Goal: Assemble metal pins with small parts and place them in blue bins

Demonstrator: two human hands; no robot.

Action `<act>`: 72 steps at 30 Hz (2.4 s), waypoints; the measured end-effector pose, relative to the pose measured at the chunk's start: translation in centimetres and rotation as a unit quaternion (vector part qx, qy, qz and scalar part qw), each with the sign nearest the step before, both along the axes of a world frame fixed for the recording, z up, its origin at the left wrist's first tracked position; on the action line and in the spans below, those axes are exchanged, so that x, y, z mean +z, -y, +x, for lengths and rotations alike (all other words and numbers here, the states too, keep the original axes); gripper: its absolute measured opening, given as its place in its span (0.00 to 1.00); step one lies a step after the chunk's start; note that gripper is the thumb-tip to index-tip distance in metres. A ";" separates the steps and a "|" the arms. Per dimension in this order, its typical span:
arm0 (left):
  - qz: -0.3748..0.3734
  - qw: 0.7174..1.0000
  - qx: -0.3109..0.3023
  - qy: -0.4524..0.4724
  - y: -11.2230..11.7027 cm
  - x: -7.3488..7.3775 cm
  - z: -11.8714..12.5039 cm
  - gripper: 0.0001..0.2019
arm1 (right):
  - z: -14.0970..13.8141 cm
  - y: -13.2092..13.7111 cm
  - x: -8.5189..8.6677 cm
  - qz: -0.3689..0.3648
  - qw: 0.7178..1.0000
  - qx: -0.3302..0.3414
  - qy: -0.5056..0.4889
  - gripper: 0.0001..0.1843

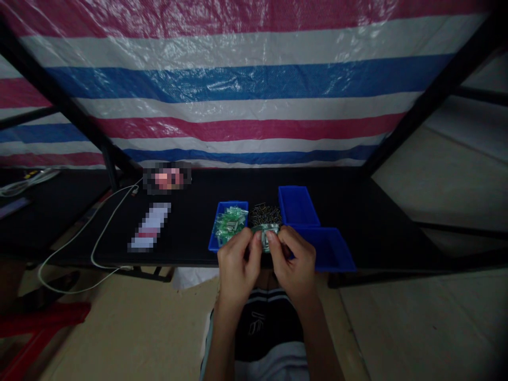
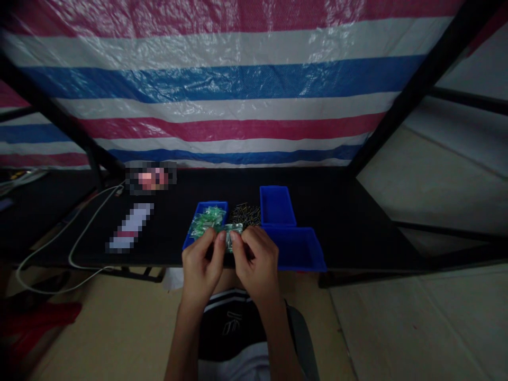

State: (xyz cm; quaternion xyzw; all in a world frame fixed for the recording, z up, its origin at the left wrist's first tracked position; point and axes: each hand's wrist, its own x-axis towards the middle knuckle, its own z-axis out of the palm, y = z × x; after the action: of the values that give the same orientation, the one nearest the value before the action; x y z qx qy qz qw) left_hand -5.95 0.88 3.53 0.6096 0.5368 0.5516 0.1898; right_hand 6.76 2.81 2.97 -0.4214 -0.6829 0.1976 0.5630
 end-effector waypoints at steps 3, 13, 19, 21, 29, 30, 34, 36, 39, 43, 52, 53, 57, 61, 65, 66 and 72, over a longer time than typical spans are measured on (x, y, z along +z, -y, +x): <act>-0.034 0.998 -0.013 0.058 0.3 0.2 -0.1 0.22 | -0.3 0.3 0.0 -0.045 0.997 0.025 -0.057 0.22; -0.101 0.981 -0.106 0.123 0.2 -0.2 -0.2 0.25 | -0.1 0.2 -0.2 -0.096 0.986 0.030 -0.133 0.25; -0.058 0.992 -0.092 0.072 0.1 0.0 0.0 0.24 | 0.3 0.2 -0.1 -0.066 0.993 0.007 -0.100 0.25; -0.044 0.994 -0.090 0.052 0.1 0.0 0.1 0.23 | 0.4 0.3 -0.2 -0.055 0.994 0.001 -0.093 0.25; -0.044 0.991 -0.114 0.055 0.1 -0.1 0.7 0.22 | 1.3 2.2 -0.6 -0.161 0.976 -0.009 -0.147 0.21; -0.048 0.991 -0.113 0.059 0.1 -0.1 0.6 0.22 | 1.4 2.4 -0.5 -0.171 0.974 0.001 -0.149 0.21; -0.064 0.988 -0.115 0.079 -0.4 -0.2 0.3 0.23 | 1.3 2.1 -0.4 -0.178 0.971 0.030 -0.157 0.21; -0.078 0.987 -0.107 0.089 -0.5 -0.3 0.1 0.23 | 1.0 1.6 -0.5 -0.175 0.970 0.032 -0.165 0.21; -0.089 0.987 -0.094 0.099 -0.6 -0.6 -0.3 0.22 | 0.5 0.9 -0.8 -0.168 0.970 0.047 -0.169 0.20; -0.072 0.988 -0.083 0.108 -0.6 -1.0 -1.1 0.23 | -0.1 0.2 -1.1 -0.165 0.968 0.079 -0.169 0.19; -0.073 0.983 -0.049 0.161 -0.8 -1.8 -1.9 0.21 | -0.8 -1.1 -1.1 -0.158 0.961 0.144 -0.175 0.16; -0.073 0.983 -0.047 0.161 -0.8 -1.8 -1.9 0.21 | -0.8 -1.2 -1.1 -0.159 0.961 0.146 -0.173 0.16; -0.070 0.985 -0.055 0.151 -0.9 -1.7 -1.8 0.21 | -0.5 -1.3 -1.3 -0.171 0.958 0.150 -0.177 0.17; -0.059 0.985 -0.078 0.143 -0.7 -1.4 -1.4 0.22 | -0.2 -1.3 -1.4 -0.192 0.948 0.149 -0.203 0.21; -0.060 0.979 -0.099 0.166 -0.5 -1.3 -1.1 0.21 | 0.0 -1.0 -1.2 -0.191 0.954 0.132 -0.188 0.23; -0.066 0.975 -0.100 0.185 -0.5 -1.2 -1.1 0.20 | 0.1 -0.9 -1.1 -0.188 0.956 0.132 -0.181 0.23; -0.100 0.955 -0.074 0.271 -0.6 -0.7 -0.5 0.14 | 1.1 -1.2 -0.8 -0.164 0.963 0.137 -0.165 0.22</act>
State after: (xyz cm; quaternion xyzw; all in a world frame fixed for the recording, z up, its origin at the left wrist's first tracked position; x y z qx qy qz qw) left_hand -6.50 1.51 2.78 0.4535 0.4709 0.6240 0.4280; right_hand 7.88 3.97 2.12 -0.3722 -0.5898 0.4487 0.5588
